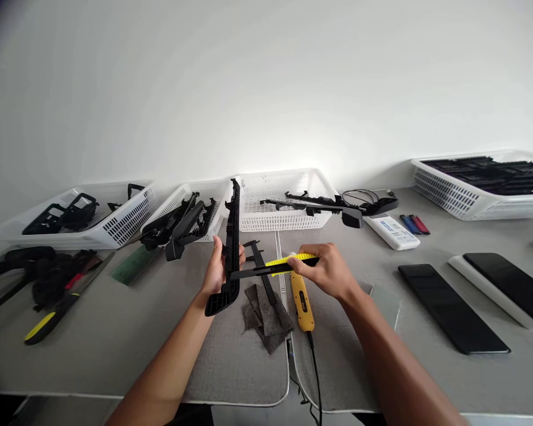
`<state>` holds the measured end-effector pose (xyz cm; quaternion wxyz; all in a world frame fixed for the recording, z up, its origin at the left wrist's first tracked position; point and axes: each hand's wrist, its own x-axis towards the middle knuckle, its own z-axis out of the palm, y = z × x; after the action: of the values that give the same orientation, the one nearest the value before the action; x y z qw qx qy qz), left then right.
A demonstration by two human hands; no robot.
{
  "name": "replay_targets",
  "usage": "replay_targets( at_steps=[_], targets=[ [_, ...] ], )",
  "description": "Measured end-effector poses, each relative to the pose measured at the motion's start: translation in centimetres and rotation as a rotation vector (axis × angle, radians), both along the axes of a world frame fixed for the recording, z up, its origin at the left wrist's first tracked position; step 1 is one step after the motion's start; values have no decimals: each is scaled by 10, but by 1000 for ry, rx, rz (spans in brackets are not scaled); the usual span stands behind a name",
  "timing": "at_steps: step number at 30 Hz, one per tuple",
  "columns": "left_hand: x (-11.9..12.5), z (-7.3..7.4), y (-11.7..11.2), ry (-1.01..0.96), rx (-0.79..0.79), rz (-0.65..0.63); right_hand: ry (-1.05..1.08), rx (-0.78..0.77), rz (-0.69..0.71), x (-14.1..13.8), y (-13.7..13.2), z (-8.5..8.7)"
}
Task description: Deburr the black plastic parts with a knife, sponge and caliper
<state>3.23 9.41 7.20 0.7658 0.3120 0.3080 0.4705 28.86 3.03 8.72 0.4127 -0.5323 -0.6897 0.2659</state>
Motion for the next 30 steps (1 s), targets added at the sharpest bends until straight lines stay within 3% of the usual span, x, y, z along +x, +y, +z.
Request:
replay_targets(
  at_steps=[4, 9, 15, 24, 30],
  targets=[
    [0, -1, 0, 17, 21, -17, -1, -5, 4, 3, 1, 0],
    [2, -2, 0, 60, -34, 22, -10, 53, -131, 2, 1, -3],
    [2, -3, 0, 28, -11, 39, -16, 50, -114, 0, 0, -4],
    [3, -1, -2, 117, -28, -22, -9, 80, -156, -5, 2, -6],
    [6, -2, -8, 55, -20, -91, 11, 84, -143, -3, 2, -5]
  ],
)
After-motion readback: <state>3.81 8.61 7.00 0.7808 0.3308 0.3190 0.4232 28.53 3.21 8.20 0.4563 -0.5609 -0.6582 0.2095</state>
